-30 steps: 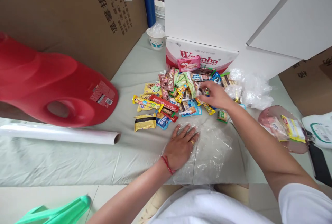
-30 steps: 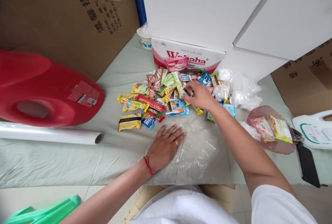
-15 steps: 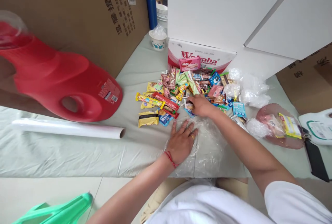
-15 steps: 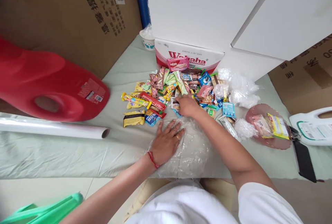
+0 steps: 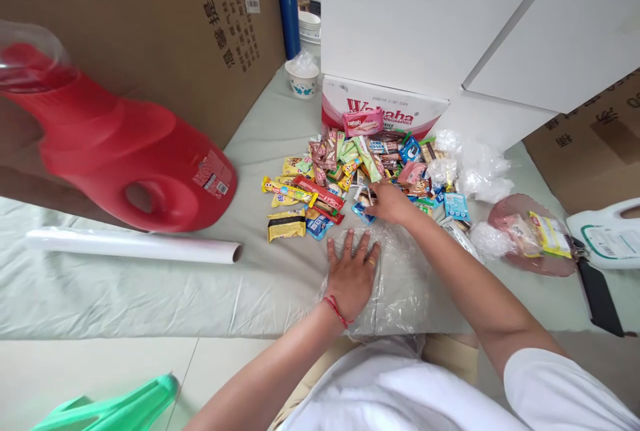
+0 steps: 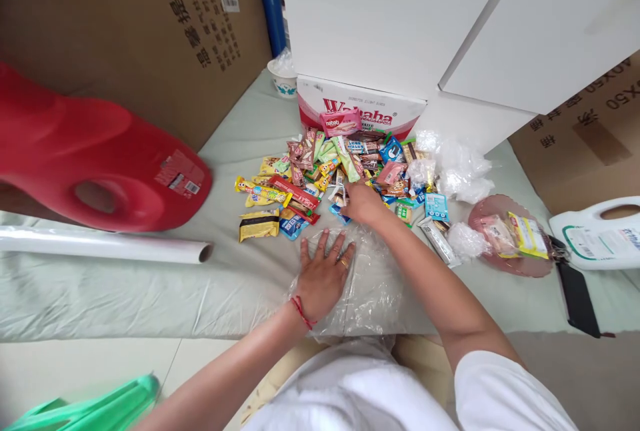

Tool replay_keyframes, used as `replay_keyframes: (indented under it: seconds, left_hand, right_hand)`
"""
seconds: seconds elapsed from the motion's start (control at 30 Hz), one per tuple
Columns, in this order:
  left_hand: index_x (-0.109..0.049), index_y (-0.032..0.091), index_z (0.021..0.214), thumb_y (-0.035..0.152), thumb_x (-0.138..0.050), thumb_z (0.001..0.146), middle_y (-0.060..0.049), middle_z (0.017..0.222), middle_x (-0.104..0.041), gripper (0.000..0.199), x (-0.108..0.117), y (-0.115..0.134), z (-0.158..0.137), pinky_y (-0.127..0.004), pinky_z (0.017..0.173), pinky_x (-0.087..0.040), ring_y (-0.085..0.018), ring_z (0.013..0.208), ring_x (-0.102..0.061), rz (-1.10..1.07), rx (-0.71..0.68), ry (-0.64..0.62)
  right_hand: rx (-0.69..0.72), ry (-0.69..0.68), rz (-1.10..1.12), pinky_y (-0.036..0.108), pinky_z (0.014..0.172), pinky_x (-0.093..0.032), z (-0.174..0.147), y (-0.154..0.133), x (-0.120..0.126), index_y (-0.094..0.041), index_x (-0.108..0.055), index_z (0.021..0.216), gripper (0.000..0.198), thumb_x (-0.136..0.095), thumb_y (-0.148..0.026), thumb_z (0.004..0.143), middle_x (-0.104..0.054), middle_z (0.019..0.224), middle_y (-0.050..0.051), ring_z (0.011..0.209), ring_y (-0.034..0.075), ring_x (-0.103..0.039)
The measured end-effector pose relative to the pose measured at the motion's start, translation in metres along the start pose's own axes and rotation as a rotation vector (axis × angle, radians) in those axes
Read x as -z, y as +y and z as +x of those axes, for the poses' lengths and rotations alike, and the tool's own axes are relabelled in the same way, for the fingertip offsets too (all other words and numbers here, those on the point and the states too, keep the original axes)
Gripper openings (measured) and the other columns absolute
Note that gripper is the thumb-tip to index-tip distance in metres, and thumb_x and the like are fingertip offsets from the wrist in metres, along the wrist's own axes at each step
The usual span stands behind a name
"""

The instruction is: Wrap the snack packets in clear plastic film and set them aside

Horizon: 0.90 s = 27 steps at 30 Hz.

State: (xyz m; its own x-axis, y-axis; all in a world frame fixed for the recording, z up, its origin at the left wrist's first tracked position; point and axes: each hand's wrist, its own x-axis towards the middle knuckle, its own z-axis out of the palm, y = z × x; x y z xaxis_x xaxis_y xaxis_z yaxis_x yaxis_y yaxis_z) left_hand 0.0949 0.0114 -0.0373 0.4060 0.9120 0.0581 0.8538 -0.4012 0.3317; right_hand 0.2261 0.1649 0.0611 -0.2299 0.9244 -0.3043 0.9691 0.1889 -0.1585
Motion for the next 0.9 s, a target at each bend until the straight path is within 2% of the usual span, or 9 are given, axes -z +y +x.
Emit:
replay_keyframes:
  seconds: [0.17,0.27,0.37,0.47,0.57,0.67,0.7,0.8,0.9]
  left_hand:
    - [-0.057,0.033,0.149,0.030,-0.048,0.100,-0.008,0.168,-0.038,0.049,0.000,0.003,0.001,-0.082,0.119,-0.015,-0.042,0.159,-0.023,-0.037,0.034,0.007]
    - [-0.050,0.026,0.155,0.023,-0.044,0.100,-0.011,0.168,-0.037,0.055,0.004,-0.005,0.006,-0.079,0.122,-0.013,-0.038,0.159,-0.026,-0.120,0.051,-0.036]
    - [-0.042,0.023,0.160,0.013,-0.036,0.097,-0.011,0.170,-0.035,0.064,0.008,-0.021,0.010,-0.070,0.125,-0.022,-0.031,0.159,-0.029,-0.236,0.092,-0.063]
    - [-0.046,0.025,0.157,0.008,-0.032,0.096,-0.008,0.169,-0.038,0.064,0.005,-0.036,0.008,-0.061,0.128,-0.026,-0.026,0.159,-0.029,-0.326,0.074,-0.033]
    - [-0.053,0.024,0.151,0.007,-0.036,0.094,-0.007,0.167,-0.042,0.062,-0.003,-0.041,0.004,-0.060,0.129,-0.024,-0.026,0.159,-0.030,-0.335,0.041,0.040]
    - [-0.059,0.021,0.145,0.006,-0.037,0.093,-0.009,0.164,-0.045,0.059,-0.008,-0.040,0.002,-0.060,0.129,-0.028,-0.027,0.156,-0.035,-0.337,0.052,0.111]
    - [-0.060,0.021,0.143,0.005,-0.037,0.093,-0.010,0.163,-0.047,0.058,-0.008,-0.041,0.003,-0.059,0.128,-0.031,-0.027,0.156,-0.036,-0.338,0.056,0.133]
    - [-0.067,0.018,0.134,0.008,-0.041,0.093,-0.011,0.162,-0.048,0.049,-0.005,-0.043,0.002,-0.057,0.126,-0.036,-0.028,0.157,-0.034,-0.306,0.032,0.202]
    - [-0.073,0.018,0.122,0.014,-0.047,0.095,-0.011,0.160,-0.051,0.038,0.001,-0.044,-0.001,-0.058,0.124,-0.038,-0.031,0.157,-0.033,-0.220,0.022,0.246]
  right_hand:
    - [0.291,-0.026,0.139,0.032,0.088,-0.050,-0.075,0.024,0.025,-0.021,-0.065,0.127,0.054,-0.083,-0.025,0.077,-0.064,0.119,0.010,0.102,0.026,-0.066]
    - [0.390,-0.187,0.082,0.032,0.081,-0.050,-0.113,0.017,0.004,-0.023,-0.067,0.121,0.046,-0.081,-0.021,0.077,-0.063,0.114,0.008,0.097,0.025,-0.066]
    - [0.304,-0.197,0.018,0.035,0.085,-0.051,-0.121,0.010,-0.031,-0.017,-0.065,0.126,0.046,-0.077,-0.018,0.081,-0.062,0.119,0.014,0.104,0.028,-0.065]
    - [0.297,-0.184,0.134,0.038,0.096,-0.051,-0.110,0.020,-0.043,-0.013,-0.056,0.144,0.070,-0.082,-0.021,0.079,-0.059,0.133,0.019,0.116,0.030,-0.063]
    - [0.332,-0.073,0.218,0.036,0.098,-0.050,-0.085,0.050,-0.018,-0.017,-0.056,0.146,0.061,-0.073,-0.023,0.088,-0.064,0.133,0.015,0.117,0.028,-0.065]
    - [0.224,0.197,-0.048,0.038,0.098,-0.049,-0.040,0.085,0.020,-0.020,-0.056,0.148,0.056,-0.058,-0.012,0.092,-0.061,0.143,0.016,0.128,0.031,-0.060]
    - [0.238,0.206,-0.137,0.037,0.097,-0.049,-0.022,0.094,0.030,-0.020,-0.053,0.151,0.059,-0.057,-0.013,0.093,-0.056,0.150,0.016,0.132,0.032,-0.056]
    - [0.372,-0.064,-0.368,0.035,0.093,-0.049,0.028,0.108,0.047,-0.019,-0.055,0.149,0.059,-0.063,-0.019,0.091,-0.056,0.151,0.016,0.127,0.031,-0.060]
    - [0.291,-0.189,-0.526,0.033,0.081,-0.047,0.048,0.110,0.059,-0.020,-0.064,0.137,0.052,-0.067,-0.018,0.086,-0.066,0.134,0.015,0.105,0.028,-0.068]
